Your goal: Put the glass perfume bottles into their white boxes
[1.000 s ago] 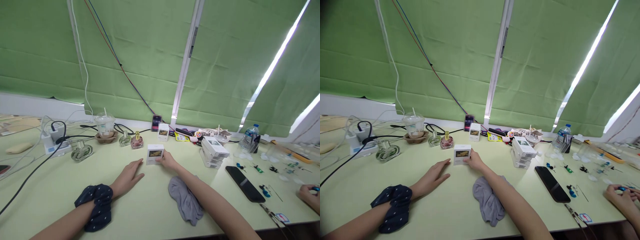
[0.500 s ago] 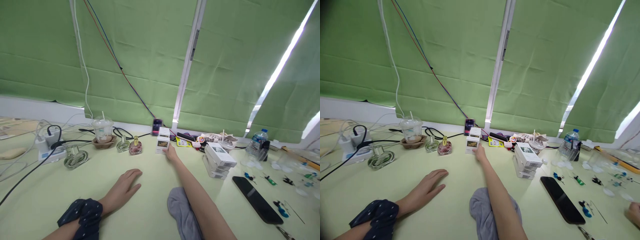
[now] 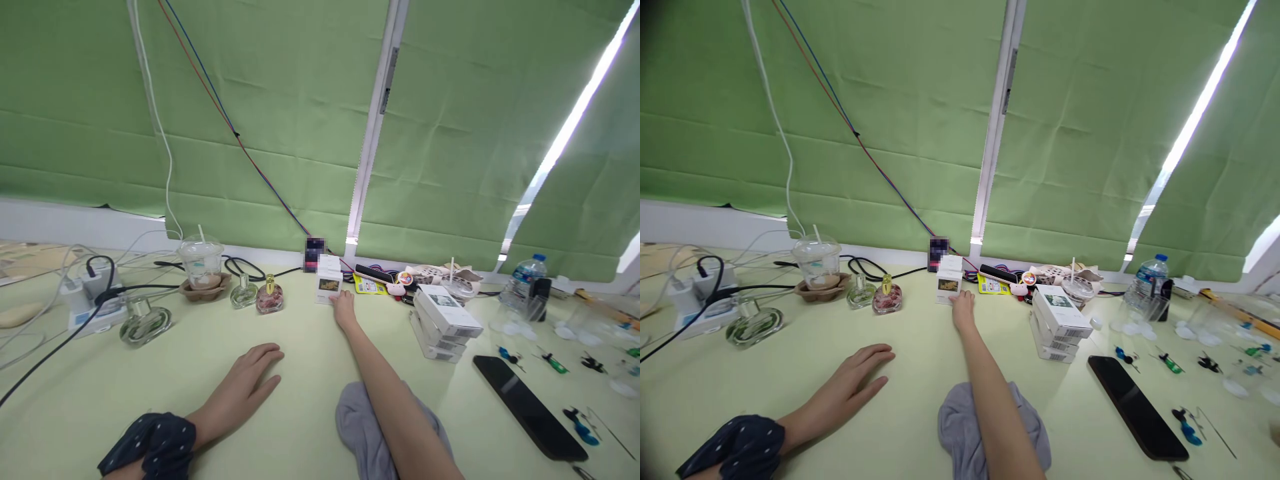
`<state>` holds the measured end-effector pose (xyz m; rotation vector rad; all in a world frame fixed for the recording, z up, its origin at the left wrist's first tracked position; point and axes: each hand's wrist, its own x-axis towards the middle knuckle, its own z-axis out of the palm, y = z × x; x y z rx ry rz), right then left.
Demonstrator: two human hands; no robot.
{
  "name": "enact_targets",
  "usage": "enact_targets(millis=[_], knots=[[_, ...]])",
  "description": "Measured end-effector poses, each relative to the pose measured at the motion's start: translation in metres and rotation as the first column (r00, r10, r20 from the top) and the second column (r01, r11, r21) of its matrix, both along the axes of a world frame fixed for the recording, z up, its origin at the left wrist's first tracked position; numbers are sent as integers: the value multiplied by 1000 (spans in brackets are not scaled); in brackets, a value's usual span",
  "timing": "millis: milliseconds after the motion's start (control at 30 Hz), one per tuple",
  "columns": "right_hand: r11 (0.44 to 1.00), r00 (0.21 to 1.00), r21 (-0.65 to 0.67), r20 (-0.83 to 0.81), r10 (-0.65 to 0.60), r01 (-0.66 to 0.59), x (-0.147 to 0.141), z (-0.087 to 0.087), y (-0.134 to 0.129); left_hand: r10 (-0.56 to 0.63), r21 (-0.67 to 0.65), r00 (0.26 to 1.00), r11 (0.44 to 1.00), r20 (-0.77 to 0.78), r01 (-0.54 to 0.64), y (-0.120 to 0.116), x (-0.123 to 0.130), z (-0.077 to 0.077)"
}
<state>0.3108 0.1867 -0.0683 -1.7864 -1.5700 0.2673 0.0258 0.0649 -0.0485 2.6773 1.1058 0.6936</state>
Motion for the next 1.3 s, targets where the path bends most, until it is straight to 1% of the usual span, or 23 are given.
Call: enact_targets(millis=[133,200,267,400,533,600,700,733,767,800,833,867,900,933,967,1000,1033,1067,1100,1133,1200,1233,1300], knots=[[985,979,-57,138,-153,162,-10,5,-12,-11,16,1000,1000,-3,11,-4,4,4],[975,962,-82,200,-187,207,-15,7,-20,-12,26,1000,1000,-10,12,-5,6,5],[969,949,-113,258,-184,219,-17,8,-27,-13,39,1000,999,-18,13,-6,7,6],[970,930,-185,360,-80,155,-13,14,-43,-16,76,1000,997,-14,17,-4,8,6],[963,897,-261,439,56,67,-7,29,-71,-20,82,1000,996,-13,21,-3,9,7],[959,875,-284,469,120,20,-5,36,-94,-20,83,1000,996,-16,21,-2,10,7],[950,849,-309,489,202,-48,-1,43,-138,-19,92,1000,996,-12,20,-1,11,7],[950,847,-303,482,223,-77,2,44,-153,-19,96,1000,995,-9,19,-1,11,6],[956,856,-268,460,235,-118,5,45,-168,-18,102,1000,995,-6,19,0,11,5],[975,874,-174,442,201,-136,10,46,-182,-19,108,1000,994,-5,19,0,11,4],[993,893,-43,435,114,-106,16,49,-194,-21,114,1000,993,-5,21,1,11,3],[994,906,101,423,-11,-35,24,52,-204,-24,120,1000,993,-5,24,2,10,1],[968,903,240,397,-164,71,33,57,-212,-25,125,1000,992,-5,26,3,10,0],[916,881,351,348,-321,195,44,63,-218,-27,128,1000,991,-5,27,4,10,-2],[849,845,422,280,-456,319,56,70,-222,-25,131,1000,991,-4,26,5,10,-3],[781,801,445,201,-564,438,68,77,-225,-25,134,1000,991,-1,25,6,10,-4],[723,756,429,128,-642,542,80,85,-227,-28,135,1000,991,-1,28,6,11,-5],[676,711,380,63,-700,631,92,92,-229,-29,136,1000,990,1,29,6,11,-6],[658,686,302,15,-727,690,103,99,-230,-29,139,1000,990,4,28,6,11,-7],[652,670,206,-30,-741,730,113,104,-231,-28,141,1000,990,3,28,6,11,-7],[669,669,35,-86,-739,743,128,111,-233,-24,135,1000,991,-8,25,5,12,-8],[679,674,-31,-98,-732,734,134,113,-233,-17,130,1000,991,-13,19,5,13,-8],[696,690,-110,-93,-718,710,141,113,-234,-7,117,1000,993,-27,10,3,14,-8]])
